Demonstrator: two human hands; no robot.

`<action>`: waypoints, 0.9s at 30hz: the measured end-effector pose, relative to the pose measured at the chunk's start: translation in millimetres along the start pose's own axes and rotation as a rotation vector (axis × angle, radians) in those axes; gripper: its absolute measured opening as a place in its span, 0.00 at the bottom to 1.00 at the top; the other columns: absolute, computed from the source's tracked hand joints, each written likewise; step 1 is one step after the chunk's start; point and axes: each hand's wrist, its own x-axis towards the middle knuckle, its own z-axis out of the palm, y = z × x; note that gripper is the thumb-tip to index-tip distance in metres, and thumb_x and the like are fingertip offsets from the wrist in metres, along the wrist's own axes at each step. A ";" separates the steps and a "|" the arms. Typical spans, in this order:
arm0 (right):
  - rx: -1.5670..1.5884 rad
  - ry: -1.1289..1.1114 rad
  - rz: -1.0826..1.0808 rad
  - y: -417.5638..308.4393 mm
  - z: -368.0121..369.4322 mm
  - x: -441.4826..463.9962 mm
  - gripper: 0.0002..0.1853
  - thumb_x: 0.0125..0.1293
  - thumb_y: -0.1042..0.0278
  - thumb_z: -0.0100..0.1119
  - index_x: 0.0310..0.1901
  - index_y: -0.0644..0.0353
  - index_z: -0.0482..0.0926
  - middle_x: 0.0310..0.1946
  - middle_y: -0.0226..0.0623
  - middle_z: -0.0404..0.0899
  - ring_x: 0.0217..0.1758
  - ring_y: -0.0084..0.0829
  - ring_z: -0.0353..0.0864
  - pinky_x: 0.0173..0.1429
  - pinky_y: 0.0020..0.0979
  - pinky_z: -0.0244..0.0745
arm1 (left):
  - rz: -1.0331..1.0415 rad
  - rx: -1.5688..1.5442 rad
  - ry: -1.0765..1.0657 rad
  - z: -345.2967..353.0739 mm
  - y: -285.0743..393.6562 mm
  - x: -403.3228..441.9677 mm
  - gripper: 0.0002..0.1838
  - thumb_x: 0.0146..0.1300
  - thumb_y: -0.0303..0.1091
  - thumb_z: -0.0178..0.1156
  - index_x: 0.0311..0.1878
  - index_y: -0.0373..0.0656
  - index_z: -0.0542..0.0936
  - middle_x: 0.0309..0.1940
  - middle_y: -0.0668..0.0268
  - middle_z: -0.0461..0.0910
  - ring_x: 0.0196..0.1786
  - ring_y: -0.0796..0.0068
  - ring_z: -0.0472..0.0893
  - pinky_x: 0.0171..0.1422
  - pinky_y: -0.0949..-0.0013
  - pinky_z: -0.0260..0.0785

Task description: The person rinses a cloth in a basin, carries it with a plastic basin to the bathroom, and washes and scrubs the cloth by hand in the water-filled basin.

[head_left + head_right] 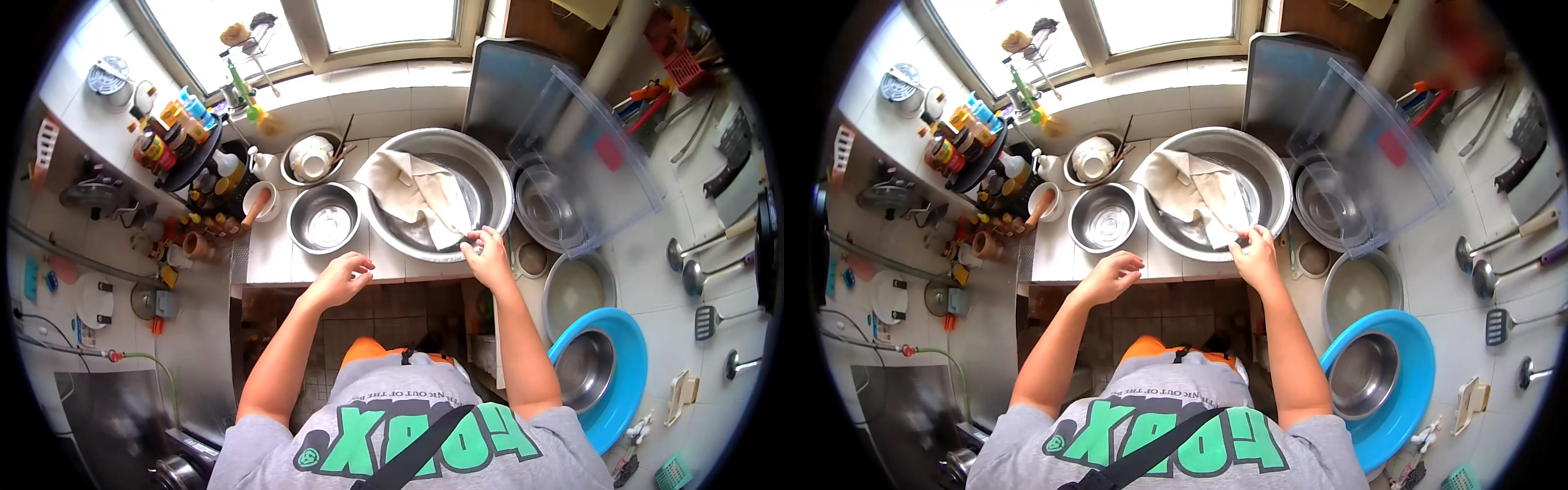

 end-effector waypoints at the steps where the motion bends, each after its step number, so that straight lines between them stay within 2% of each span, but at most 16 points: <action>1: 0.013 -0.027 0.032 3.2 1.8 10.6 0.19 0.57 0.60 0.67 0.47 0.62 0.81 0.61 0.55 0.68 0.53 0.46 0.78 0.62 0.40 0.71 | 0.001 -0.026 0.020 0.6 0.1 9.7 0.11 0.64 0.31 0.60 0.46 0.36 0.80 0.47 0.59 0.78 0.49 0.66 0.82 0.53 0.65 0.76; 5: -0.004 -0.057 0.024 28.6 20.2 43.6 0.18 0.57 0.61 0.66 0.46 0.62 0.80 0.58 0.52 0.71 0.49 0.43 0.79 0.59 0.38 0.73 | 0.048 -0.074 0.107 2.3 -11.8 57.0 0.11 0.62 0.32 0.62 0.45 0.37 0.80 0.44 0.59 0.79 0.49 0.62 0.82 0.52 0.63 0.74; 7: -0.061 -0.065 0.005 39.8 29.9 57.7 0.18 0.58 0.61 0.64 0.47 0.62 0.80 0.55 0.50 0.73 0.47 0.43 0.79 0.57 0.37 0.74 | 0.097 -0.002 0.144 -3.1 -20.6 89.3 0.11 0.61 0.32 0.62 0.45 0.37 0.80 0.43 0.58 0.80 0.49 0.59 0.81 0.53 0.61 0.73; 9: -0.068 -0.101 0.078 48.7 43.2 71.7 0.18 0.58 0.61 0.64 0.47 0.62 0.80 0.54 0.50 0.74 0.47 0.43 0.78 0.57 0.37 0.74 | 0.122 0.016 0.154 -9.0 -28.6 129.4 0.12 0.60 0.31 0.62 0.46 0.38 0.81 0.42 0.54 0.80 0.49 0.55 0.80 0.55 0.61 0.72; 10: -0.074 -0.120 0.120 51.7 49.8 76.6 0.18 0.58 0.61 0.63 0.47 0.62 0.80 0.53 0.50 0.74 0.47 0.43 0.78 0.56 0.37 0.74 | 0.060 0.057 0.123 -12.3 -31.6 152.9 0.13 0.61 0.33 0.62 0.47 0.37 0.80 0.46 0.56 0.80 0.50 0.58 0.80 0.55 0.59 0.75; 12: -0.107 -0.160 0.208 51.1 64.1 87.1 0.22 0.60 0.60 0.62 0.55 0.60 0.76 0.55 0.53 0.72 0.50 0.44 0.78 0.59 0.36 0.74 | -0.019 0.182 0.087 -9.4 -42.4 200.8 0.18 0.61 0.37 0.61 0.52 0.39 0.78 0.54 0.52 0.77 0.55 0.51 0.78 0.62 0.57 0.70; 14: -0.121 -0.145 0.255 60.4 85.1 102.0 0.26 0.60 0.60 0.62 0.60 0.58 0.73 0.56 0.55 0.71 0.52 0.45 0.78 0.61 0.36 0.73 | -0.069 0.322 0.085 3.5 -48.6 241.9 0.24 0.62 0.42 0.60 0.60 0.42 0.74 0.62 0.47 0.69 0.63 0.46 0.71 0.66 0.54 0.66; 15: -0.118 -0.204 0.272 66.5 92.5 109.5 0.32 0.63 0.55 0.60 0.68 0.54 0.66 0.60 0.60 0.67 0.60 0.51 0.74 0.67 0.41 0.68 | -0.097 0.390 0.082 11.8 -49.8 257.9 0.28 0.62 0.44 0.59 0.64 0.44 0.72 0.66 0.45 0.65 0.67 0.44 0.67 0.67 0.52 0.64; 18: -0.463 -0.167 0.354 79.4 112.4 123.8 0.34 0.66 0.47 0.55 0.70 0.50 0.62 0.66 0.61 0.61 0.67 0.57 0.66 0.70 0.50 0.61 | -0.067 0.692 0.109 32.8 -57.6 297.9 0.36 0.63 0.50 0.58 0.73 0.52 0.62 0.74 0.41 0.48 0.75 0.39 0.52 0.68 0.44 0.61; 19: -0.463 -0.196 0.434 84.3 114.1 129.8 0.35 0.67 0.42 0.50 0.72 0.48 0.59 0.70 0.58 0.55 0.71 0.60 0.58 0.71 0.55 0.57 | -0.070 0.595 0.130 39.9 -64.6 309.4 0.39 0.60 0.53 0.60 0.73 0.55 0.61 0.74 0.42 0.45 0.75 0.38 0.49 0.65 0.37 0.62; 22: -0.514 -0.178 0.628 68.5 108.5 148.8 0.35 0.67 0.42 0.50 0.72 0.48 0.59 0.72 0.53 0.54 0.71 0.59 0.59 0.70 0.55 0.57 | -0.104 0.582 0.114 53.4 -55.4 325.1 0.40 0.59 0.54 0.60 0.73 0.59 0.61 0.75 0.42 0.44 0.74 0.38 0.50 0.65 0.38 0.61; 23: -0.532 -0.121 0.630 71.8 112.2 153.4 0.33 0.67 0.43 0.51 0.68 0.52 0.64 0.69 0.52 0.60 0.70 0.56 0.61 0.70 0.51 0.59 | -0.172 0.536 0.074 58.2 -50.7 329.4 0.40 0.58 0.51 0.62 0.73 0.61 0.61 0.74 0.43 0.45 0.74 0.39 0.51 0.65 0.39 0.62; 26: -0.365 0.088 0.475 113.5 135.5 167.7 0.29 0.66 0.43 0.52 0.62 0.54 0.70 0.61 0.52 0.70 0.67 0.53 0.67 0.67 0.48 0.63 | -0.289 0.202 0.070 84.8 -64.8 347.9 0.39 0.57 0.45 0.64 0.73 0.59 0.62 0.73 0.43 0.48 0.70 0.36 0.57 0.65 0.43 0.63; 27: -0.178 0.207 0.490 118.3 142.7 178.0 0.25 0.65 0.45 0.55 0.56 0.56 0.74 0.52 0.48 0.77 0.60 0.48 0.74 0.62 0.44 0.69 | -0.291 0.154 0.165 96.4 -66.0 355.6 0.36 0.57 0.38 0.63 0.71 0.53 0.63 0.66 0.44 0.61 0.63 0.42 0.69 0.63 0.50 0.67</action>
